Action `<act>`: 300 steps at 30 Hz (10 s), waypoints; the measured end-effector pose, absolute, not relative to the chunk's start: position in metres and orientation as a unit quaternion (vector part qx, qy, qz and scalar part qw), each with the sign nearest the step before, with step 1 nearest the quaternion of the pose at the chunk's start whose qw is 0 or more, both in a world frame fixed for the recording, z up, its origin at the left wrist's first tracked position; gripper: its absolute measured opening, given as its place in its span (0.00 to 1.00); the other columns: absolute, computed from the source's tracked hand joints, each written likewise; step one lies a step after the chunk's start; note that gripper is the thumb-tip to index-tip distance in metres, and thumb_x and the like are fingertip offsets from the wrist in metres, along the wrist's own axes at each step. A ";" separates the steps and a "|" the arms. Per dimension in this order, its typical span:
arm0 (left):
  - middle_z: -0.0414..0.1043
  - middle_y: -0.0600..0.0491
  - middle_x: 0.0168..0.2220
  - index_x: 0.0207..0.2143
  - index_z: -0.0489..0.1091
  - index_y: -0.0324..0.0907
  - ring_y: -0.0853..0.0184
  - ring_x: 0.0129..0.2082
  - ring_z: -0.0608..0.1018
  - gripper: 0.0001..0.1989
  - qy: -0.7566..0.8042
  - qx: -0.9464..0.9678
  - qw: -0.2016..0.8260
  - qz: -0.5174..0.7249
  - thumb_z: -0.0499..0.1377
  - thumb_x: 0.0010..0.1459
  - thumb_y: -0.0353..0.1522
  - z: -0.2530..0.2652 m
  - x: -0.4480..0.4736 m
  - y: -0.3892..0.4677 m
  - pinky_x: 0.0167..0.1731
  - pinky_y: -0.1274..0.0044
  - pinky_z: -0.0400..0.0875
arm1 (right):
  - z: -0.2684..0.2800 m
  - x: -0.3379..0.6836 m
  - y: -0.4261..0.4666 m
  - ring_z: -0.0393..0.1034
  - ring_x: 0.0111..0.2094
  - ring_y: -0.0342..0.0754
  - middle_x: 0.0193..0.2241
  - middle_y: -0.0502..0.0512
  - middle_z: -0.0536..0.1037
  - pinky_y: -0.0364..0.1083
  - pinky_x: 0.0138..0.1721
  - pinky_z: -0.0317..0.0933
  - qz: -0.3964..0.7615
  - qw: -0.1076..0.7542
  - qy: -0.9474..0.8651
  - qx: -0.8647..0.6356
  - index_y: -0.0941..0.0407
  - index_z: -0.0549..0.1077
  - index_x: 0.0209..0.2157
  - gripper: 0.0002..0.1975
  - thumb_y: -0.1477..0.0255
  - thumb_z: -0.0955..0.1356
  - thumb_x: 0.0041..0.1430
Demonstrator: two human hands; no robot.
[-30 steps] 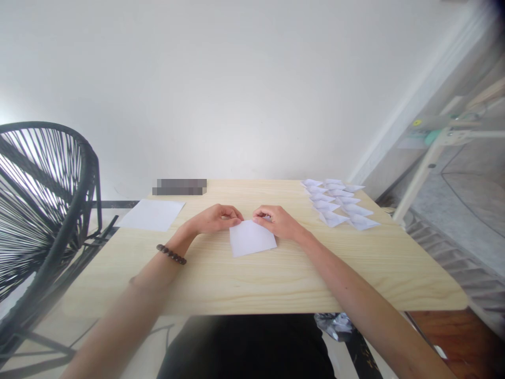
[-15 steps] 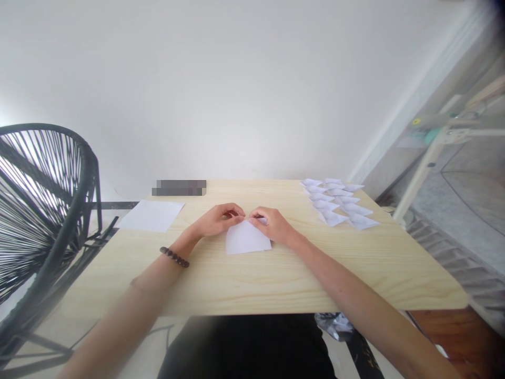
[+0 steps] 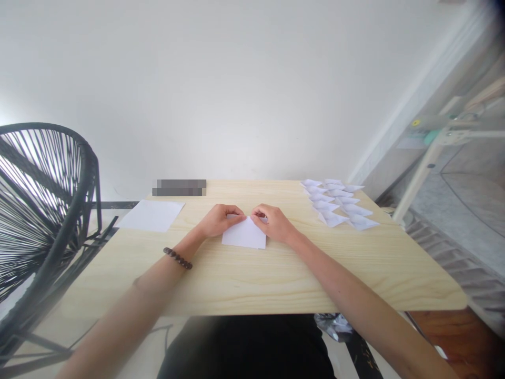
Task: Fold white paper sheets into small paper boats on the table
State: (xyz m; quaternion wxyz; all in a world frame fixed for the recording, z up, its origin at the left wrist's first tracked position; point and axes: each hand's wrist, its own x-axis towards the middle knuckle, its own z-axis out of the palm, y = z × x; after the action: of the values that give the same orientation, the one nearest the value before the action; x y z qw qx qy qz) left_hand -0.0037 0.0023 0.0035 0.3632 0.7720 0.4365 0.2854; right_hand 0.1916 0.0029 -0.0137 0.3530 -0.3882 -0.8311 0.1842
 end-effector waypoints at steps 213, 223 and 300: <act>0.70 0.53 0.29 0.30 0.74 0.41 0.71 0.25 0.68 0.12 0.476 0.801 0.266 0.246 0.60 0.44 0.39 -0.013 -0.001 0.023 0.25 0.80 0.62 | -0.017 0.207 0.007 0.65 0.37 0.45 0.37 0.52 0.74 0.47 0.42 0.56 0.110 0.280 -0.901 -0.314 0.55 0.75 0.31 0.09 0.74 0.62 0.55; 0.71 0.53 0.25 0.30 0.69 0.37 0.71 0.24 0.70 0.13 0.462 0.750 0.393 0.261 0.57 0.47 0.39 -0.004 -0.005 0.012 0.22 0.81 0.63 | -0.021 0.200 0.006 0.61 0.25 0.40 0.26 0.51 0.71 0.41 0.28 0.54 0.186 0.309 -0.849 -0.385 0.57 0.72 0.29 0.10 0.65 0.63 0.54; 0.72 0.52 0.27 0.31 0.72 0.36 0.70 0.26 0.70 0.14 0.410 0.737 0.497 0.203 0.56 0.49 0.38 0.017 -0.017 0.005 0.26 0.81 0.64 | -0.004 0.212 -0.001 0.54 0.22 0.38 0.22 0.47 0.63 0.39 0.24 0.49 0.295 0.244 -0.873 -0.301 0.58 0.65 0.22 0.10 0.70 0.60 0.55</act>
State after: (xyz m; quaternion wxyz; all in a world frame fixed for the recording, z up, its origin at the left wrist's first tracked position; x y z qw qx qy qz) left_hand -0.0170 0.0053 0.0172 0.4973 0.7369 0.4104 0.2030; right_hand 0.2120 -0.0005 -0.0038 0.2439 -0.3013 -0.8732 0.2954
